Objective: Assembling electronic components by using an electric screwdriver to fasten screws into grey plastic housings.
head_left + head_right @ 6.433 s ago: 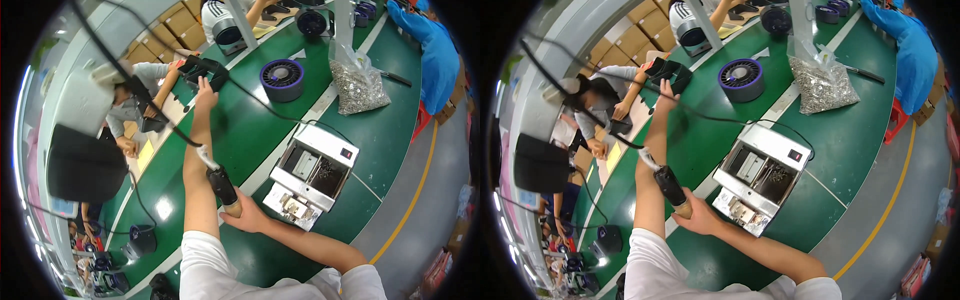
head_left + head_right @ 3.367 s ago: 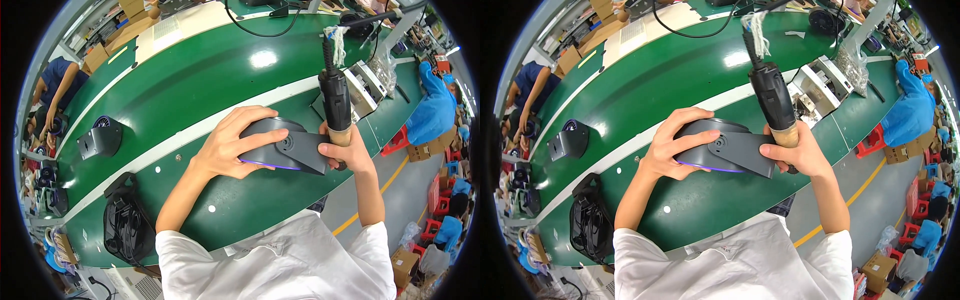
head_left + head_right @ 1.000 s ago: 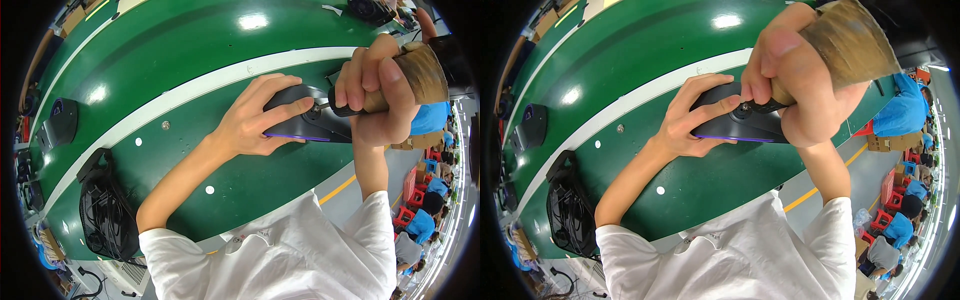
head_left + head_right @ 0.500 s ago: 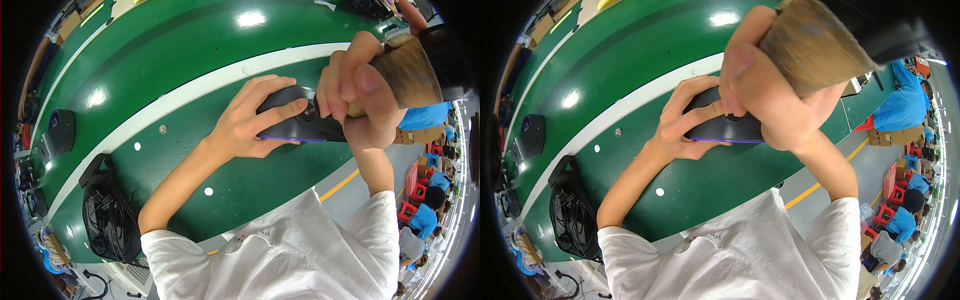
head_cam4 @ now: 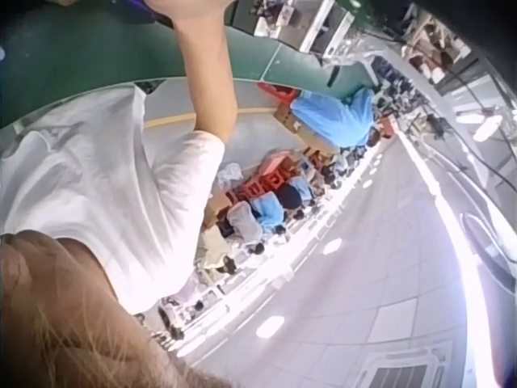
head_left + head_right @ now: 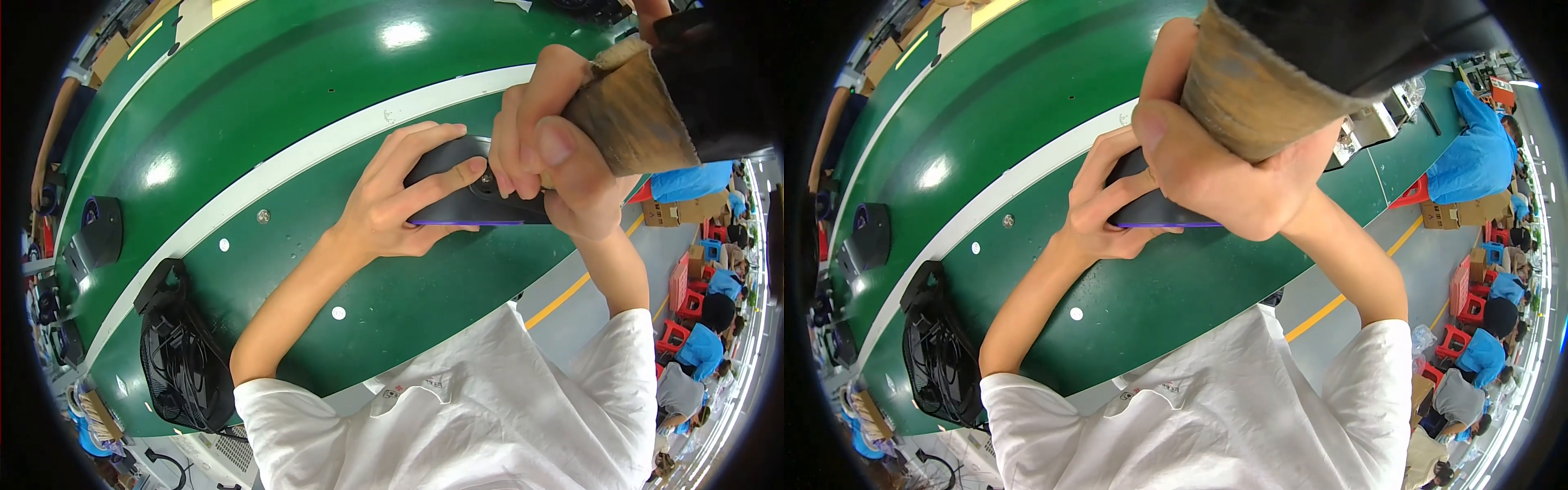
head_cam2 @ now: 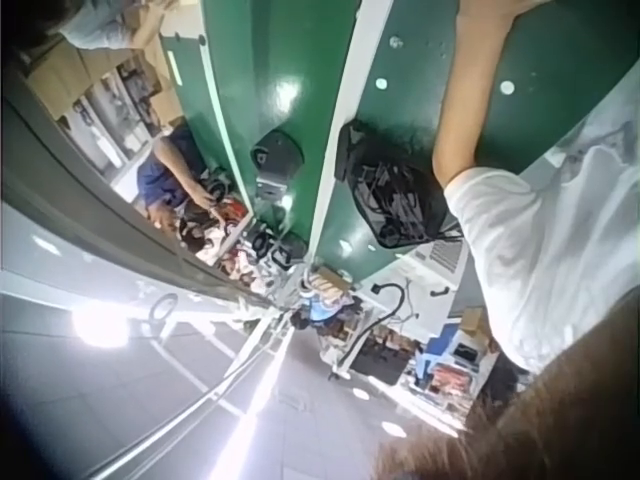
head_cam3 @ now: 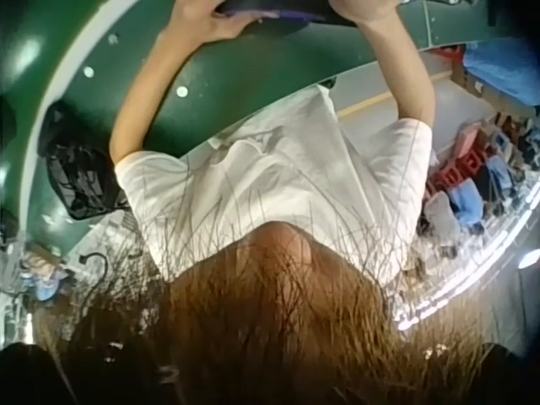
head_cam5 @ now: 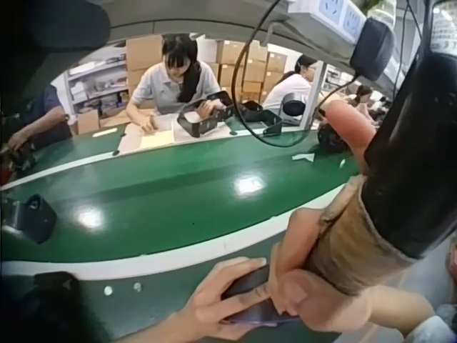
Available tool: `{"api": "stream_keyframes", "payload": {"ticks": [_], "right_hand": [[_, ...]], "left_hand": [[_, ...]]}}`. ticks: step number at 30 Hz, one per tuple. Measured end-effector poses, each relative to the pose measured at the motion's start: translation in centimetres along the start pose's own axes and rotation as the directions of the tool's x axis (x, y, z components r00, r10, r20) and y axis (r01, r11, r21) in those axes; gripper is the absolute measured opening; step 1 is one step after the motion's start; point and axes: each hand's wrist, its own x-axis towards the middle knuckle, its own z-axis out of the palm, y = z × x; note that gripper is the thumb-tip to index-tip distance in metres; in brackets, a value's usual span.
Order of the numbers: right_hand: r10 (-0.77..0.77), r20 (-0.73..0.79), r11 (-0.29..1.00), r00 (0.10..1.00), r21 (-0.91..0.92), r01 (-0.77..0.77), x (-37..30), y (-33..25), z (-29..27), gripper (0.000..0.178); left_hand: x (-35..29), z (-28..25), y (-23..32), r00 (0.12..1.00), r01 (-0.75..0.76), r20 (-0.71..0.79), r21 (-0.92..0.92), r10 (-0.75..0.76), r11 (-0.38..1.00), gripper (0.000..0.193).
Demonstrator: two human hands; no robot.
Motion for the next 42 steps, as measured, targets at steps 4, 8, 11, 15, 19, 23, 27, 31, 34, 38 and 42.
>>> {"api": "stream_keyframes", "payload": {"ticks": [4,8,11,15,19,23,27,31,34,38,42], "right_hand": [[0.023,-0.012,1.0,1.0,0.016,-0.023,0.0,0.2,-0.2,0.028],[0.044,-0.015,0.998,0.999,0.034,-0.044,0.0,0.6,0.0,0.019],[0.055,-0.015,0.998,0.998,0.044,-0.055,0.1,0.6,0.3,0.013],[0.064,-0.017,0.996,0.998,0.058,-0.063,0.3,1.3,0.1,0.008],[0.057,-0.038,0.996,0.998,0.077,-0.054,0.2,1.2,-0.3,0.01],[0.049,-0.124,0.996,0.991,-0.07,-0.058,0.3,0.8,-1.8,0.011],[-0.026,-0.291,0.98,0.956,0.18,0.081,2.3,0.2,-7.0,0.013],[-0.273,-0.501,0.959,0.821,-0.214,0.188,0.8,0.0,-14.0,0.009],[-0.336,-0.542,0.895,0.771,-0.438,0.082,-1.9,2.8,-15.9,0.022],[-0.337,-0.563,0.864,0.755,-0.504,0.01,-4.6,6.0,-16.7,0.05],[-0.212,-0.582,0.91,0.785,-0.411,-0.059,-5.1,6.7,-15.6,0.059]], "left_hand": [[0.1,0.1,-0.1,1.0,0.01,0.002,-0.018,-0.01,1.0,0.064],[-0.3,0.1,-0.1,1.0,0.027,0.003,-0.031,-0.027,0.999,0.063],[-0.3,0.1,-0.2,1.0,0.027,-0.004,-0.038,-0.027,0.999,0.063],[-0.3,-0.2,0.0,0.999,0.053,0.001,-0.033,-0.053,0.998,0.062],[0.1,-0.2,0.4,0.991,0.126,0.038,-0.005,-0.125,0.992,0.066],[0.8,-0.1,1.5,0.909,0.398,0.125,0.026,-0.398,0.917,0.067],[-0.5,1.5,1.4,0.436,0.829,0.273,-0.494,-0.858,0.264,0.062],[-0.1,2.3,3.8,-0.026,0.601,0.726,-0.538,-0.687,-0.591,0.063],[-1.5,3.5,4.5,0.088,0.442,0.842,-0.511,-0.531,-0.737,0.059],[-3.9,5.0,4.0,0.064,0.268,0.863,-0.499,-0.502,-0.824,0.063],[-5.1,5.1,2.8,0.162,0.157,0.892,-0.445,-0.421,-0.882,0.073]]}}
